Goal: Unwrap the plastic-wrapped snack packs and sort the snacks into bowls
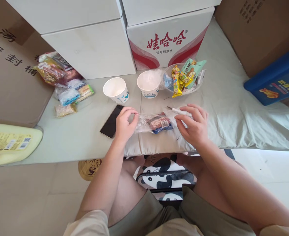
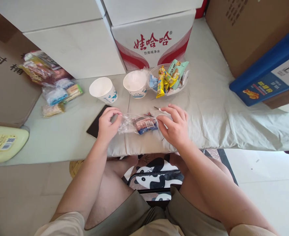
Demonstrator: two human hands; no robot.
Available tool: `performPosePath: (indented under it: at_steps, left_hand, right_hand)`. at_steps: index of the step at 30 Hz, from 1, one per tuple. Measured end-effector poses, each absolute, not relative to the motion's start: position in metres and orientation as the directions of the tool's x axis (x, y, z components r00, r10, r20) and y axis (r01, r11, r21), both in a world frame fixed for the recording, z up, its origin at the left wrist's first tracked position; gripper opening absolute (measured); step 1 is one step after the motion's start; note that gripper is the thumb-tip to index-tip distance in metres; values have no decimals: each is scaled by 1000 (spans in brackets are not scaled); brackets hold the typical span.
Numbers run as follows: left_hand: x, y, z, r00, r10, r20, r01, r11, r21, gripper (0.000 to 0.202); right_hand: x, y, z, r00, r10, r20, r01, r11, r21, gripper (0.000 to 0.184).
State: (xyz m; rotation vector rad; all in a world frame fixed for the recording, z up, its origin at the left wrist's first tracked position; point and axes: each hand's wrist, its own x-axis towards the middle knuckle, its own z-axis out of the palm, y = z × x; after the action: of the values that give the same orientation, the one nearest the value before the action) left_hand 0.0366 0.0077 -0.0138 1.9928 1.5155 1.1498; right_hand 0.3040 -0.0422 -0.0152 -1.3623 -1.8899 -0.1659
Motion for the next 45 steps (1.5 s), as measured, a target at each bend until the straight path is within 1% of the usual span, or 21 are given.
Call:
performPosePath:
  at_steps: [2, 4, 7, 8, 10, 12, 14, 16, 18, 20, 21, 23, 26, 29, 30, 32, 34, 36, 38, 42, 45]
  left_hand:
    - [37, 6, -11, 7, 925, 381, 506, -332, 796, 11]
    - [38, 4, -10, -36, 963, 269, 374, -237, 897, 10]
    - [37, -1, -8, -15, 998, 53, 217, -48, 975, 11]
    - [35, -2, -6, 19, 1000, -16, 194, 11, 981, 12]
    - [32, -4, -2, 127, 982, -143, 236, 110, 965, 20]
    - [29, -5, 0, 177, 972, -157, 389, 78, 918, 27]
    - [29, -6, -2, 199, 980, -25, 576, -96, 811, 32]
    - [33, -8, -6, 285, 957, 56, 695, -247, 676, 47]
    - [40, -10, -11, 395, 918, -7, 724, -307, 618, 45]
    - [48, -12, -14, 432, 900, -56, 703, -297, 646, 28]
    - [52, -13, -13, 430, 901, -63, 679, -277, 679, 20]
    - [60, -16, -11, 405, 910, -93, 590, -182, 787, 18]
    - [68, -20, -5, 378, 897, -228, 336, 97, 937, 23]
    - [72, -19, -1, 339, 864, -372, 123, 351, 928, 20]
    - [72, -17, 0, 309, 867, -391, 93, 382, 920, 19]
    - [69, -12, 0, 227, 903, -366, 94, 354, 931, 18]
    - [63, -6, 0, 158, 936, -315, 143, 294, 945, 18]
    - [54, -1, -1, 124, 942, -312, 218, 281, 935, 16]
    - [44, 2, -1, 96, 951, -293, 350, 243, 905, 13]
    - [28, 3, -1, 58, 989, -137, 651, 67, 756, 13]
    - [23, 1, 0, 54, 991, -122, 722, 46, 690, 14]
  right_hand:
    - [305, -45, -9, -171, 727, 665, 817, 482, -317, 14]
    - [306, -48, -6, -293, 742, 603, 746, 572, -341, 17]
    - [308, -54, -7, -504, 786, 357, 687, 616, -386, 28]
    - [308, -56, -7, -526, 813, 251, 718, 582, -382, 33]
    - [305, -61, -9, -460, 885, 71, 825, 456, -334, 40]
    - [301, -65, -9, -328, 945, -10, 907, 311, -283, 37]
    - [296, -67, -9, -235, 972, 7, 936, 228, -269, 33]
    - [289, -67, -8, -239, 968, 77, 932, 251, -260, 33]
    - [282, -67, -8, -291, 946, 144, 919, 318, -232, 30]
    - [275, -68, -8, -343, 923, 174, 901, 376, -219, 34]
    - [272, -68, -9, -362, 915, 178, 891, 396, -223, 39]
    - [268, -70, -11, -404, 899, 170, 866, 436, -246, 53]
    - [265, -69, -18, -433, 891, 138, 837, 454, -306, 67]
    - [267, -64, -26, -433, 890, 140, 796, 451, -403, 66]
    - [269, -62, -28, -437, 887, 150, 773, 455, -442, 66]
    - [275, -58, -30, -433, 887, 159, 723, 447, -526, 63]
    - [282, -54, -31, -418, 897, 145, 682, 415, -602, 62]
    - [289, -51, -30, -409, 904, 123, 652, 384, -654, 62]
    - [293, -48, -29, -386, 913, 130, 634, 365, -682, 59]
    - [294, -47, -28, -259, 945, 198, 649, 322, -689, 45]
    - [290, -51, -21, -142, 960, 242, 692, 271, -669, 41]
